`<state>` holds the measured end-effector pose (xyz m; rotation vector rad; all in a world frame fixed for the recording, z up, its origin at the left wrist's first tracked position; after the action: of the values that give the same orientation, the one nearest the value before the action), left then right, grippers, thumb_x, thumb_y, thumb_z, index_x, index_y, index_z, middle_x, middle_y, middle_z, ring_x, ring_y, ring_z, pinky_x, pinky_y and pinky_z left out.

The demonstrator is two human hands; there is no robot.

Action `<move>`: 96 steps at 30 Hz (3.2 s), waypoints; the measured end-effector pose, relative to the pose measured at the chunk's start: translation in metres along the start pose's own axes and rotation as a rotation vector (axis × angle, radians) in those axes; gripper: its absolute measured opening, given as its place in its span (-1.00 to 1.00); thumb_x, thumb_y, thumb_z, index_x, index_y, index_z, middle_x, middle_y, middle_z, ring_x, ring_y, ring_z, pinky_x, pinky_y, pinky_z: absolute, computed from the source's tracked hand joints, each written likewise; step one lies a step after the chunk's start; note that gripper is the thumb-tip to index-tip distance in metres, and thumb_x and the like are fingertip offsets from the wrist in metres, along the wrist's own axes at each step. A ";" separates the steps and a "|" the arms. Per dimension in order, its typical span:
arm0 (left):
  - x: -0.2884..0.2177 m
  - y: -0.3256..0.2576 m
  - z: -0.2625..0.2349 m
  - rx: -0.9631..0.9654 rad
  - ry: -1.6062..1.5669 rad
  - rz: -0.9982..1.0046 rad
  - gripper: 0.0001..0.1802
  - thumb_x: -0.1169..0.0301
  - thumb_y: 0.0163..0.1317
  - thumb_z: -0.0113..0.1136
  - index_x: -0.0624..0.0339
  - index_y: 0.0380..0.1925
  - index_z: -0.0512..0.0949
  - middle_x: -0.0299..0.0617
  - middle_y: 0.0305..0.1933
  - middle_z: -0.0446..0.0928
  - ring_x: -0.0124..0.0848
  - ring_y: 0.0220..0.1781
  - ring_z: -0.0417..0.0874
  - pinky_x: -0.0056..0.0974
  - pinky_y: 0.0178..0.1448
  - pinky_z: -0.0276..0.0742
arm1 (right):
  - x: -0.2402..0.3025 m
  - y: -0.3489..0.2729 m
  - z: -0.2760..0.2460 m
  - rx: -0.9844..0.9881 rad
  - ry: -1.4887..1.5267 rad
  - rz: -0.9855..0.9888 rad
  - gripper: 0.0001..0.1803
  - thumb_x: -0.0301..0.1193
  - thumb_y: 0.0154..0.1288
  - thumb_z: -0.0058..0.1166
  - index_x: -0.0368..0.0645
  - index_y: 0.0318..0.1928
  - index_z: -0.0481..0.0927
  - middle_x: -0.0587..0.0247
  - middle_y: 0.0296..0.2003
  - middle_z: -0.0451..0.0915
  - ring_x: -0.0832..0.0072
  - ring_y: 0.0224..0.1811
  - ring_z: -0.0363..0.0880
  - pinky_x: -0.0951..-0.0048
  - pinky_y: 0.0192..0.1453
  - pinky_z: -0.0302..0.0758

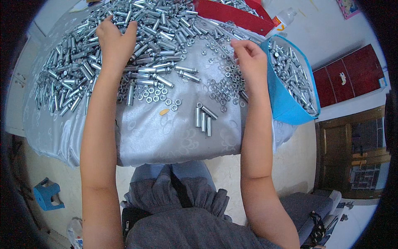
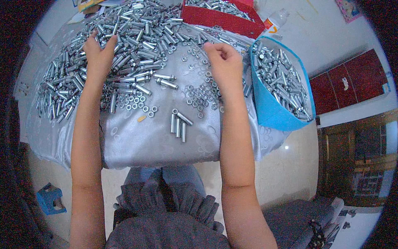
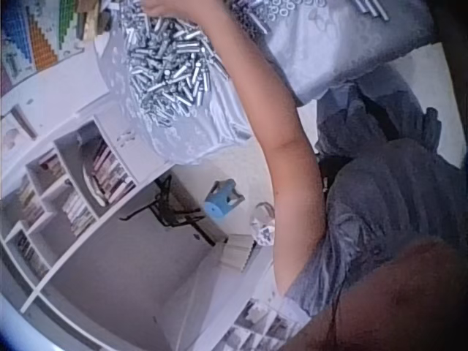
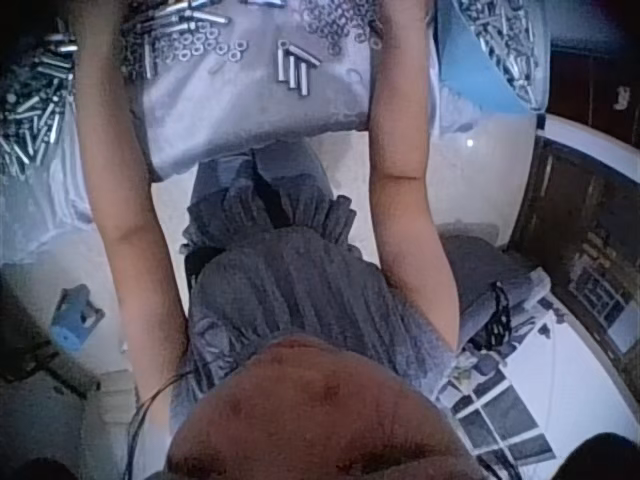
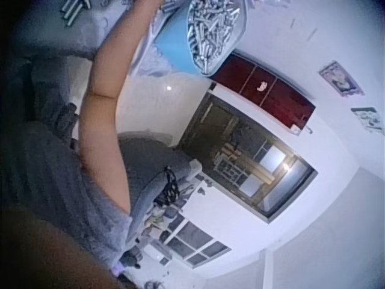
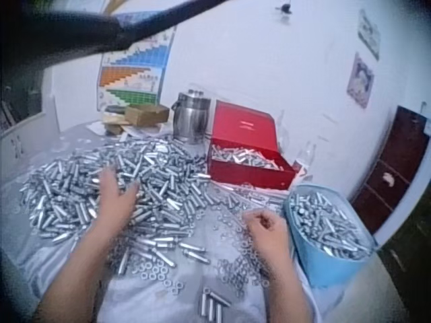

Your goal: The person sits at a table covered with a white cloth, sorting through a large pile of metal bolts and washers. They pick up individual bolts and washers, screw the washers onto the bolts by hand, and place the assembled units into a blue plastic bin on the right side of the table.

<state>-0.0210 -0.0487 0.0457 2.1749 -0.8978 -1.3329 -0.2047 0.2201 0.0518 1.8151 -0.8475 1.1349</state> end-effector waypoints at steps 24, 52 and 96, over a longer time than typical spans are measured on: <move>0.035 -0.004 0.019 0.311 0.496 -0.036 -0.66 0.37 0.04 0.01 0.36 -0.21 0.32 0.17 -0.14 0.41 0.07 -0.08 0.43 0.01 -0.01 0.35 | -0.029 0.009 0.037 0.192 -0.713 -0.448 -0.54 -0.16 0.16 -0.09 -0.06 0.06 0.38 -0.04 0.06 0.33 0.14 0.16 0.24 0.15 0.17 0.16; 0.061 0.024 0.039 0.713 -0.043 -0.019 -0.50 0.31 0.15 -0.34 0.26 0.09 0.25 0.14 0.10 0.29 -0.09 0.17 0.28 -0.24 0.25 0.09 | -0.024 0.003 0.029 0.122 -0.710 -0.287 -0.66 -0.21 0.03 0.07 -0.10 -0.19 0.56 0.08 -0.10 0.42 0.16 0.05 0.22 0.18 0.14 0.14; 0.062 0.063 0.053 0.605 0.135 0.269 -0.47 0.74 -0.10 -0.11 0.00 -0.09 0.35 0.11 -0.21 0.41 0.01 -0.11 0.45 -0.11 -0.06 0.37 | 0.021 0.005 0.025 -0.016 -0.255 -0.327 -0.85 -0.42 -0.01 0.11 -0.14 -0.36 0.62 0.17 -0.43 0.58 0.37 -0.41 0.50 0.43 -0.25 0.42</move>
<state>-0.0673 -0.1387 0.0256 2.4093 -1.6312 -0.8410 -0.1921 0.1932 0.0658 2.0237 -0.6648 0.6988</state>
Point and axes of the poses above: each hand's wrist, its own y-axis towards the middle knuckle, its own z-axis out of the palm, x = y × z, the point moved 7 cm from there along y, towards the middle knuckle
